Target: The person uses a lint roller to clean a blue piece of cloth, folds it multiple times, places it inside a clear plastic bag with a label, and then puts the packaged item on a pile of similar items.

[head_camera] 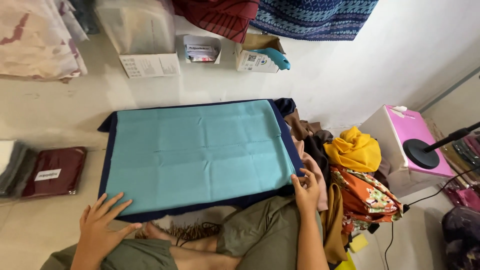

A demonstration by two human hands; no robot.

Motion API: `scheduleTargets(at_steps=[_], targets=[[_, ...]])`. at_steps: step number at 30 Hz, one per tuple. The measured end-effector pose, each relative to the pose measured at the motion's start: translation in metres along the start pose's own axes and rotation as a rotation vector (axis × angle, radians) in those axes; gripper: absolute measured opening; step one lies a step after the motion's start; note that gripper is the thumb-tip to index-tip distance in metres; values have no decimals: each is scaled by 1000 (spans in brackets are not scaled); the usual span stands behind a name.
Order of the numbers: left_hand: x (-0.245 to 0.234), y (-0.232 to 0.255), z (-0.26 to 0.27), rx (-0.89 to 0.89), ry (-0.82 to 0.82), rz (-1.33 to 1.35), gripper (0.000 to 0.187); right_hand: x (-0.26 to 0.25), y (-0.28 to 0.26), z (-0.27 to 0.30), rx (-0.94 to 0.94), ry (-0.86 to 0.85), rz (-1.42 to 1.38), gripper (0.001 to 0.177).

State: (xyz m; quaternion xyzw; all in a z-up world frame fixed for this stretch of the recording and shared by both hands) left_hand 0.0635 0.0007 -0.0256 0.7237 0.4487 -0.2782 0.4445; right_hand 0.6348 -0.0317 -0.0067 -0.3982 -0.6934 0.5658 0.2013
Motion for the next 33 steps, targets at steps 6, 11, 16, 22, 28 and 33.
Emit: scheduleTargets(at_steps=[6,11,16,22,28,33], targets=[[5,-3,7,16,72,9,63,-6,-12,7,-60,-10,157,34],[5,-1,7,52,165,29,54,-1,-14,8,-224,68,376,34],[2,3,6,4,121,48,40,-5,-13,7,-63,76,388,32],[2,3,5,23,123,64,41,-9,-25,10,-31,85,390,38],[0,9,7,-30,135,57,37,-9,11,-4,67,2,243,34],[1,6,6,-99,120,70,26,-14,13,-5,227,-2,16,28]])
Point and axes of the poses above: each hand's wrist, its own z-axis away from the middle knuckle, its own x-axis out of the palm, y = z × x, the point moved 1 cm from there along -z, towards the middle knuckle, and after that the axes turned 8 degrees about y, right-handed, at the moved point
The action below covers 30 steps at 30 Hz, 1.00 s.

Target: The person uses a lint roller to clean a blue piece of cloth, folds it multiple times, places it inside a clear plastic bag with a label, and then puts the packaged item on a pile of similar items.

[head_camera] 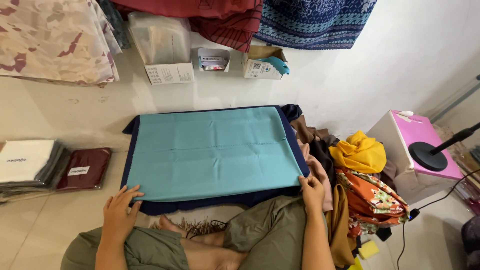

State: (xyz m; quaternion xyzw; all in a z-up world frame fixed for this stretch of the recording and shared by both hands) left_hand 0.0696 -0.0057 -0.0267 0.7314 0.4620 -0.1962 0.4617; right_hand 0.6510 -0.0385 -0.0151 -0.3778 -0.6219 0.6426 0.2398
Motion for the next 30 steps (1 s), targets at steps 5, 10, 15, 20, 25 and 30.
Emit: scheduleTargets(at_steps=[5,10,15,20,25,30], targets=[[-3,4,0,-52,-62,-50,44,2,25,-14,-14,-38,-141,27],[3,-9,0,16,51,59,33,-2,35,-25,-138,-247,-289,10],[1,-9,-3,-15,56,123,18,-10,28,-26,-65,-320,-225,18],[-15,9,-14,25,172,201,23,-17,36,-40,37,-451,-206,53],[-10,3,-22,-1,86,128,29,-10,22,-27,-119,-316,-29,28],[4,-13,-28,-54,51,116,20,-8,5,-17,-169,-306,-41,24]])
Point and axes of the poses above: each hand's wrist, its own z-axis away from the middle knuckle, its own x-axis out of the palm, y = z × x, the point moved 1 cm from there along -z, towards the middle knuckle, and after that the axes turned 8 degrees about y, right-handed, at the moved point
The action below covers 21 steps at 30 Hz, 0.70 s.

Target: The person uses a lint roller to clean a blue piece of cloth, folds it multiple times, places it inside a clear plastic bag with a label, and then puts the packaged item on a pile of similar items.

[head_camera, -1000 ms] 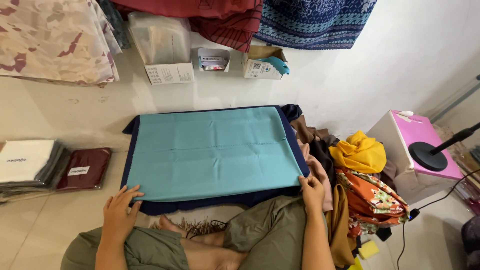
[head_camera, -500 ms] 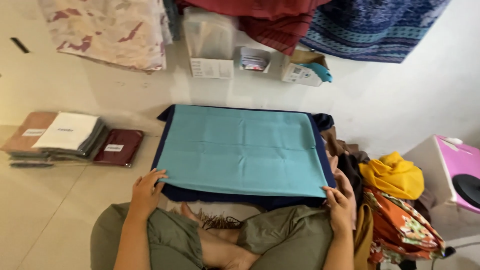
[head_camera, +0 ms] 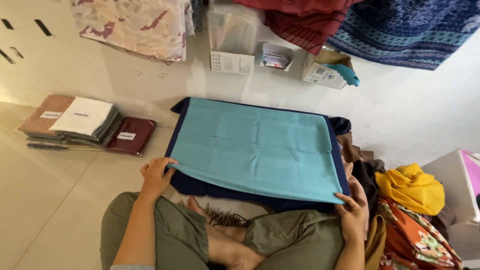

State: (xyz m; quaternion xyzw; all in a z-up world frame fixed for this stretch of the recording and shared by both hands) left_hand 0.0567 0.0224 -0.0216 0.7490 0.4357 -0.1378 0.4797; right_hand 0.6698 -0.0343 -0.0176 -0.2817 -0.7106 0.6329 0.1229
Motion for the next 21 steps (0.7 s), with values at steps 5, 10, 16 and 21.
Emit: scheduleTargets(at_steps=[5,10,16,21], targets=[[-5,3,-7,-91,-28,32,34,9,-45,16,-37,-3,-9,16],[-2,-14,-14,-101,-47,68,21,15,-70,24,-57,19,-32,15],[-4,-8,-33,-192,-39,173,32,-1,18,-8,175,94,-3,21],[7,-6,-39,-176,-9,137,34,-1,18,-12,128,133,16,13]])
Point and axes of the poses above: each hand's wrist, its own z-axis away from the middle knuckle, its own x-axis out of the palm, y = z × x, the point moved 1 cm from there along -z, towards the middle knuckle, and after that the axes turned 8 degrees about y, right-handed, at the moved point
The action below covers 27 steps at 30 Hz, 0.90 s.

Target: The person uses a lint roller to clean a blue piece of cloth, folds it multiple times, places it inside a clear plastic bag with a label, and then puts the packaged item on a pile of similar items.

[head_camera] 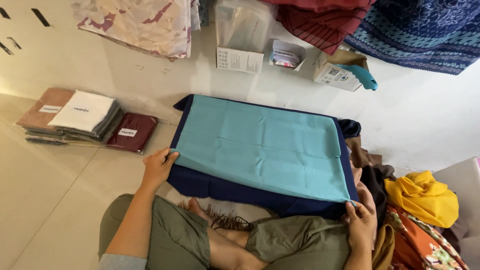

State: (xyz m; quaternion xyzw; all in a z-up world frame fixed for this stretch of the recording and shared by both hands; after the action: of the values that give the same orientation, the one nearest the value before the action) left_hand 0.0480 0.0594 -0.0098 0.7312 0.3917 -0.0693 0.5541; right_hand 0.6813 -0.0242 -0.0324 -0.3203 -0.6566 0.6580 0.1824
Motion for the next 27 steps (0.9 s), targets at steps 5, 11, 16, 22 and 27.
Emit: scheduleTargets(at_steps=[5,11,16,22,27], targets=[[-2,23,-9,38,96,53,29,5,-5,-7,-154,133,69,19],[17,29,-51,32,181,155,22,43,-56,-37,-498,168,-28,12],[46,54,-112,-130,138,29,43,97,-68,-121,-653,514,319,13],[117,21,-196,-130,214,-116,38,187,-72,-221,-533,419,611,16],[162,-15,-227,-154,96,-392,43,223,-57,-245,-521,263,841,20]])
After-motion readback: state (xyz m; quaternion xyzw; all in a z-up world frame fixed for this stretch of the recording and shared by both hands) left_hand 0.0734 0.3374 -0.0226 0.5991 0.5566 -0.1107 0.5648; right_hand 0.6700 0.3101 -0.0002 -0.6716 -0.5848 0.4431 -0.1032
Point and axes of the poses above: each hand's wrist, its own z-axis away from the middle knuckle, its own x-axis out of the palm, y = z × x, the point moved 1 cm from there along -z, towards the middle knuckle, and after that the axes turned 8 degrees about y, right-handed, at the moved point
